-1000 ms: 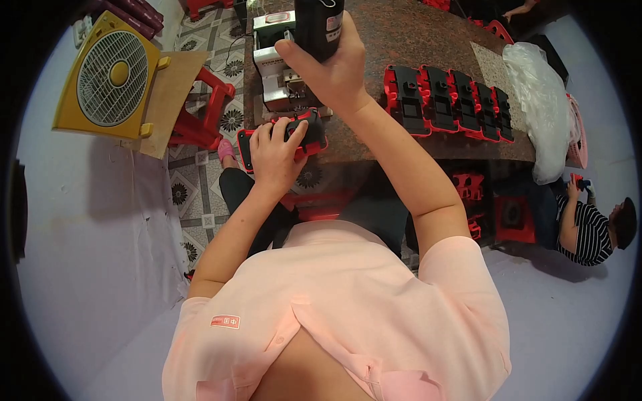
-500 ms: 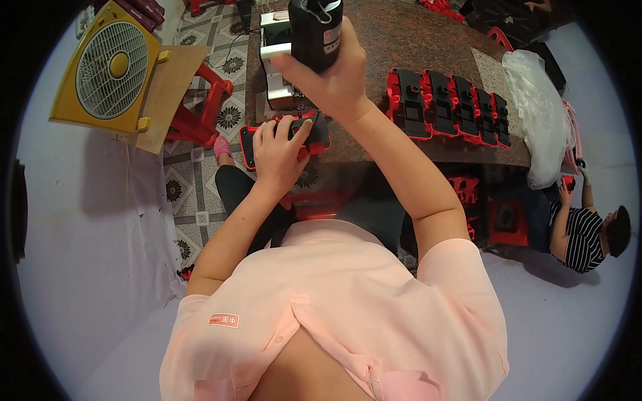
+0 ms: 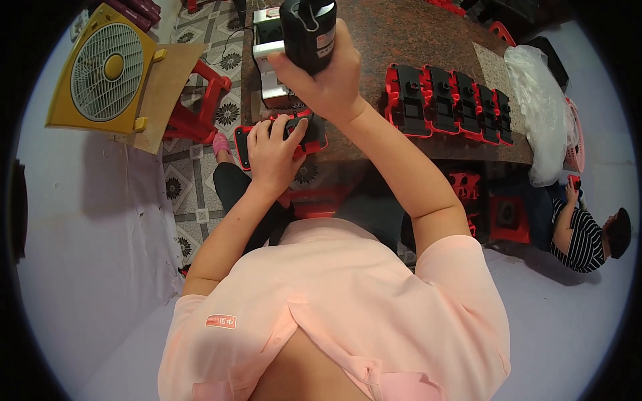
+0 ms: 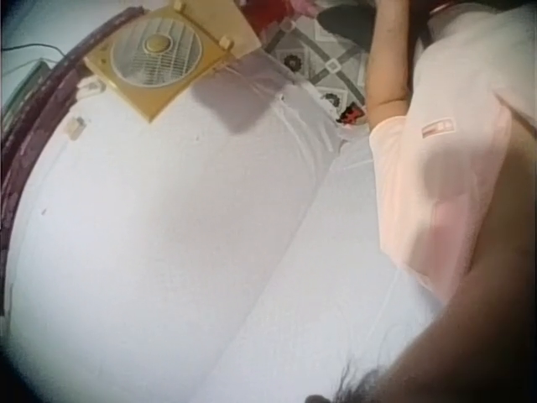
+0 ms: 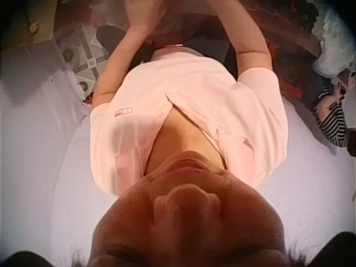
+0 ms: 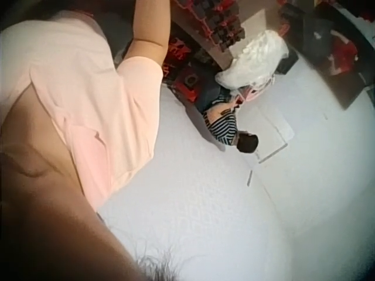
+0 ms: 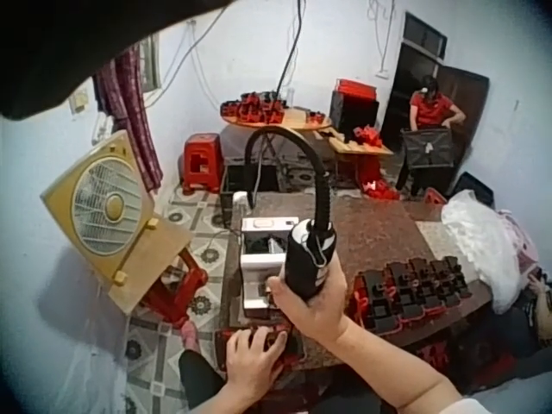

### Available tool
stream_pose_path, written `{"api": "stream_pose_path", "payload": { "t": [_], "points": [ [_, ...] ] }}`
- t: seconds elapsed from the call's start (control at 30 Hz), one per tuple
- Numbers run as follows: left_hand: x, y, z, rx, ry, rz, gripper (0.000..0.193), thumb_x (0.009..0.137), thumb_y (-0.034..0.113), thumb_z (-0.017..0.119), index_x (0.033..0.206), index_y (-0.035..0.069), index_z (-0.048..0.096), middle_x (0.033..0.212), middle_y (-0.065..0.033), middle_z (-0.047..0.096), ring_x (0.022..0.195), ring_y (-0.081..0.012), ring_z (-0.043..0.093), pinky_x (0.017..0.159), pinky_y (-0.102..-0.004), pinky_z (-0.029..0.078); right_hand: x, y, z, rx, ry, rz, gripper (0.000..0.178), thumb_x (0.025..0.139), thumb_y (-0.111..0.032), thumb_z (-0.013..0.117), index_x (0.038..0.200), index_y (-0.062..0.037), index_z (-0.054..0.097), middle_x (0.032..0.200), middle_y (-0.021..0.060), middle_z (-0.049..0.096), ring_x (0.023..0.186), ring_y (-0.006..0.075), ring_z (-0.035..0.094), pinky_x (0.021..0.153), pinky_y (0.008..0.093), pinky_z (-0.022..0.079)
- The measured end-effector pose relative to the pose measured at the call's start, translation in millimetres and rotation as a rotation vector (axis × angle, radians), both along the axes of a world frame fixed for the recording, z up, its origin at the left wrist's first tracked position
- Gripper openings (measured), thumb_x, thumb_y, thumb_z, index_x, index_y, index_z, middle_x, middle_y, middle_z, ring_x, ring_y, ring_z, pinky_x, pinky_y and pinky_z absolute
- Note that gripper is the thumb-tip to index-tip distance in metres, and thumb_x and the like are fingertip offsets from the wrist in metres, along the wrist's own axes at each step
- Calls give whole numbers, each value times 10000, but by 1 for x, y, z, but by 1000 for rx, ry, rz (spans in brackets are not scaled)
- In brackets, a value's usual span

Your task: The person assembles plastic housings by securing screws into them with an electric screwdriver.

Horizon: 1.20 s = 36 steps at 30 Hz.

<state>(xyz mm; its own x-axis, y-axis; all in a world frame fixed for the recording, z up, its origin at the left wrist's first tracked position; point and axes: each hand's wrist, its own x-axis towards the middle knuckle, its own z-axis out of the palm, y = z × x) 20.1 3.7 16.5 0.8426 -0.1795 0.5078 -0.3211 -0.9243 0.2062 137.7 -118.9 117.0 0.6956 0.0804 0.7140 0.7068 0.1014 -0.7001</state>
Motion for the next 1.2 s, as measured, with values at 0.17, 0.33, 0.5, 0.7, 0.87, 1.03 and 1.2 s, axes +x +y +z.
{"api": "stream_pose_path", "payload": {
  "t": [0.17,0.33,0.5,0.7,0.87,1.03,1.2],
  "points": [
    [2,1,3,16,18,1,741,588,184,869,1285,221,620,1242,-94,547,1136,-334,521,1001,-505,419,-2,-1,4,40,-3,63,441,801,-159,849,1110,-19,567,896,26,670,770,93,626,686,257,522],
    [2,3,3,9,37,-13,728,594,184,865,1282,223,630,1246,-92,545,1143,-333,515,1008,-505,415,42,10,6,120,-230,339,296,876,-145,789,1016,-41,549,777,24,621,626,96,561,572,255,451],
    [0,1,3,-3,21,-21,711,612,180,853,1286,209,628,1262,-105,538,1161,-343,499,1027,-509,403,68,32,-4,350,-595,385,226,923,-154,743,982,-55,549,673,-3,576,512,61,485,475,235,377],
    [-7,5,9,3,29,-35,713,612,183,855,1286,203,624,1269,-108,536,1157,-346,500,1029,-509,401,24,31,18,88,-162,151,242,910,-145,748,1027,-54,556,719,-10,590,552,64,521,501,240,407],
    [-13,10,5,0,52,0,708,610,175,856,1277,217,624,1246,-92,546,1140,-332,512,1029,-495,402,28,16,33,51,165,152,239,951,-237,711,955,-56,553,685,9,582,553,81,550,503,257,442],
    [-10,10,2,34,16,57,719,620,196,859,1295,240,618,1236,-65,549,1139,-318,517,1022,-491,404,14,1,36,341,-244,650,267,965,-256,695,864,-60,545,652,20,573,544,111,561,507,274,450],
    [-1,5,0,22,22,48,722,627,199,858,1303,248,608,1235,-65,549,1136,-320,524,1017,-498,402,-43,-37,24,69,72,294,312,901,-141,741,1058,5,514,786,83,642,663,149,637,604,284,530]
  ]
}}
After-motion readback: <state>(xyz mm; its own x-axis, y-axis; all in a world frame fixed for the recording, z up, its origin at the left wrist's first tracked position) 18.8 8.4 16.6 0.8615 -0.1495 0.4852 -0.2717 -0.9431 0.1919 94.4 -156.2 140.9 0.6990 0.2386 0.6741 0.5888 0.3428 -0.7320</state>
